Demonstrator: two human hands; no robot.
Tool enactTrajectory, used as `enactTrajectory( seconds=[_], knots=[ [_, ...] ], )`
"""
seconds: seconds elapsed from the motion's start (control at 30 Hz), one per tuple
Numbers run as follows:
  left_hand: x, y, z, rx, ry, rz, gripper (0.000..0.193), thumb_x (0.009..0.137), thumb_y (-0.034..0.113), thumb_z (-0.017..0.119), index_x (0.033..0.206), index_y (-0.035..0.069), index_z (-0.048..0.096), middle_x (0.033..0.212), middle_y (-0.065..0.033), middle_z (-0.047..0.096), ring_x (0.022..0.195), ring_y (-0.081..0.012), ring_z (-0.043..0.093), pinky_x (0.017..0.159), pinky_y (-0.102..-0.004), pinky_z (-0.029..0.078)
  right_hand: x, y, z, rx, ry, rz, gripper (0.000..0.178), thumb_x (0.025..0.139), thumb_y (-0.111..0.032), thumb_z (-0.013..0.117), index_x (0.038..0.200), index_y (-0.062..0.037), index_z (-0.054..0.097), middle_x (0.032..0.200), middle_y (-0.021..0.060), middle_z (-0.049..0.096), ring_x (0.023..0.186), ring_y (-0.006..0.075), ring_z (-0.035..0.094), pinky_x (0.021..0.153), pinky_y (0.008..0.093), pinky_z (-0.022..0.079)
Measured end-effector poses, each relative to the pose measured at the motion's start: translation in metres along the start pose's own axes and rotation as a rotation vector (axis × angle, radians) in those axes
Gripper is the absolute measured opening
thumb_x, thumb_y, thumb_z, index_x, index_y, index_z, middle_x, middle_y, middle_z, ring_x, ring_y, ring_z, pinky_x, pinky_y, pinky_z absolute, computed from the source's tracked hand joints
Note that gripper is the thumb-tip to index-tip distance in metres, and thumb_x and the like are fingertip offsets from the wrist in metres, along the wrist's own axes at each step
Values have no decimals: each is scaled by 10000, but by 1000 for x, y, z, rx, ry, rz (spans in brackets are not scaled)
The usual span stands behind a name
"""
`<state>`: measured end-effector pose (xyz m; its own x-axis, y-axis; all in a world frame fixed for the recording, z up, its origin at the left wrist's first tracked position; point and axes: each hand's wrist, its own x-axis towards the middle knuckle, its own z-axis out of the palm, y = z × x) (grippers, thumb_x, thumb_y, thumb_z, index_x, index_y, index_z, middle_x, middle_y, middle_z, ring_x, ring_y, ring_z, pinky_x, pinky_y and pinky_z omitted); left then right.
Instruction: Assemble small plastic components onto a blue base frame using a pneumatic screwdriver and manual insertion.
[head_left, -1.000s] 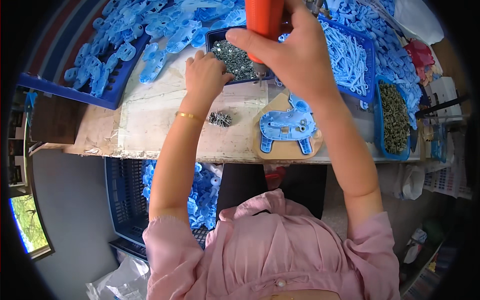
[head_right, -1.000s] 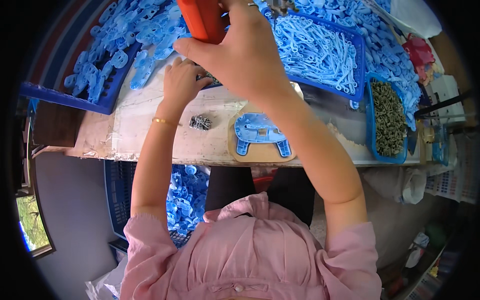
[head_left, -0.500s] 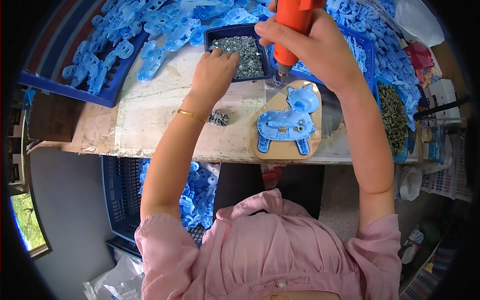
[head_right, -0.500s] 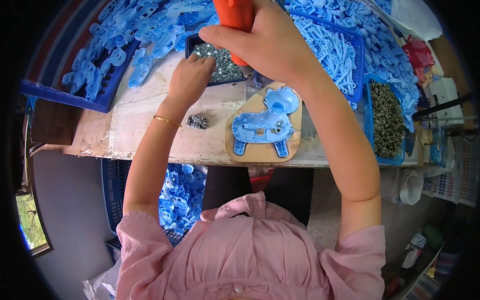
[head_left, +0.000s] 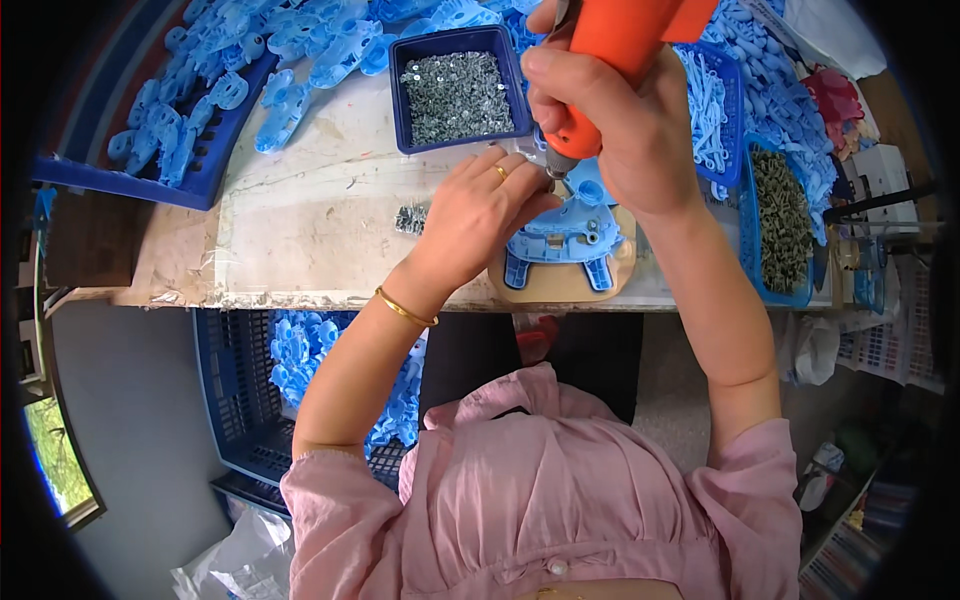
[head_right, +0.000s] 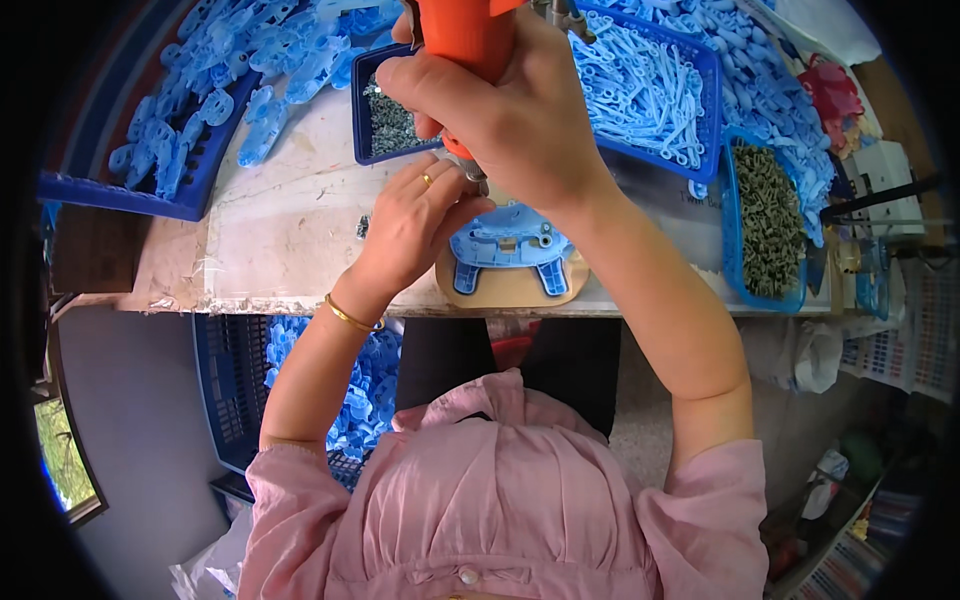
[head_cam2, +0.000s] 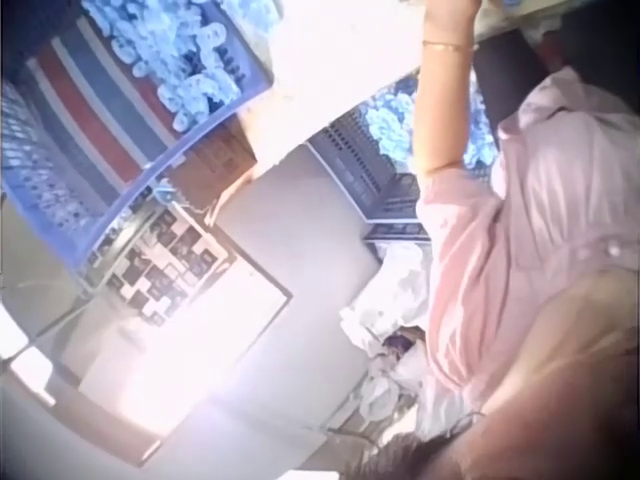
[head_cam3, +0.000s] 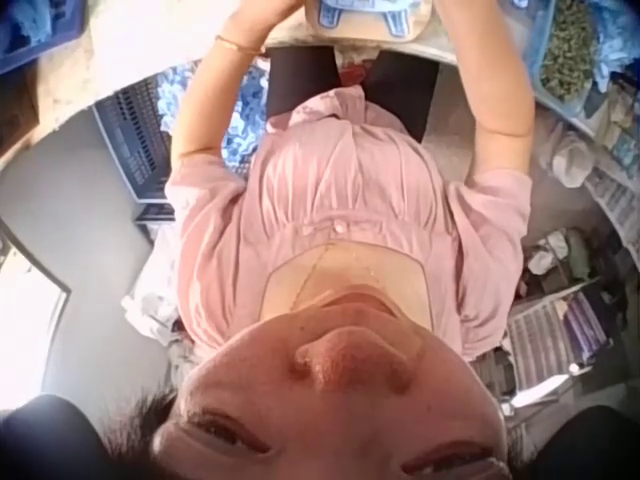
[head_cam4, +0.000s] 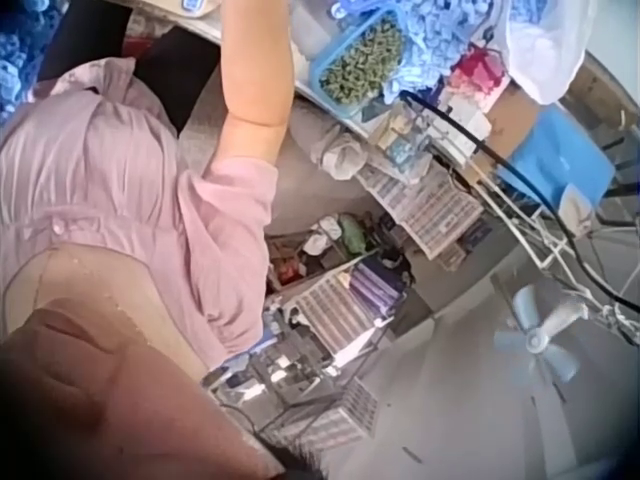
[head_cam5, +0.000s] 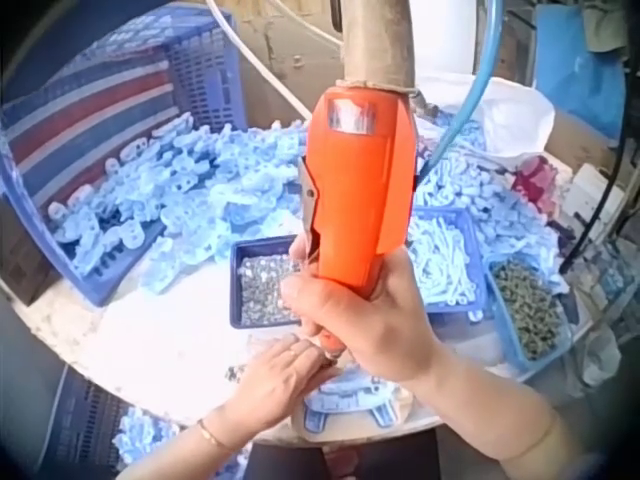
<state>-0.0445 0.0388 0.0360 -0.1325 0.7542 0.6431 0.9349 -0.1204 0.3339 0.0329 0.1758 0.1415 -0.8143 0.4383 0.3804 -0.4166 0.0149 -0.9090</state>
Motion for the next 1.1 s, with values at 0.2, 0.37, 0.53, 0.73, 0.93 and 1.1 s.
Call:
enactTrajectory(
  seconds=[0.2, 0.37, 0.53, 0.73, 0.93, 1.1],
  knots=[
    [-7, 8, 1, -9, -31, -24, 214, 854, 210, 757, 886, 86, 586, 820, -47, 603, 813, -247, 597, 702, -389, 475, -17, -12, 1, 65, -24, 48, 266, 882, -40, 719, 1102, 42, 594, 785, 34, 669, 624, 78, 633, 566, 219, 500],
    [-13, 21, -10, 137, -142, -111, 373, 814, 312, 790, 1009, 64, 592, 903, -54, 626, 859, -254, 611, 746, -392, 494, -27, 1, -3, -68, -166, 95, 340, 878, -88, 723, 1164, 35, 586, 858, 71, 666, 730, 159, 664, 642, 276, 531],
    [-30, 20, -8, 125, -228, -251, 678, 724, 413, 840, 1219, 35, 575, 1201, -89, 659, 1052, -277, 622, 898, -395, 512, -42, 34, 3, -121, -88, 31, 274, 897, -98, 689, 1105, 49, 589, 736, 25, 614, 628, 80, 587, 562, 242, 466],
    [-40, 20, 1, 115, -208, -261, 758, 722, 424, 837, 1308, 30, 560, 1318, -114, 626, 1192, -306, 579, 996, -424, 477, -43, 52, 2, -61, -39, 49, 268, 891, -92, 690, 1091, 57, 589, 731, 22, 612, 618, 83, 584, 557, 242, 459],
    [-42, 19, 3, 126, -198, -261, 764, 723, 428, 837, 1314, 22, 571, 1306, -117, 634, 1176, -305, 594, 983, -414, 488, -45, 52, 4, -86, -15, 61, 265, 893, -104, 694, 1090, 45, 598, 742, 18, 618, 622, 86, 591, 556, 245, 461],
    [-44, 19, 3, 116, -213, -272, 755, 723, 422, 839, 1301, 13, 579, 1283, -126, 646, 1171, -305, 599, 976, -416, 491, -45, 51, 6, -74, -14, 55, 262, 899, -116, 696, 1092, 37, 606, 750, 19, 623, 623, 83, 594, 560, 243, 470]
  ],
)
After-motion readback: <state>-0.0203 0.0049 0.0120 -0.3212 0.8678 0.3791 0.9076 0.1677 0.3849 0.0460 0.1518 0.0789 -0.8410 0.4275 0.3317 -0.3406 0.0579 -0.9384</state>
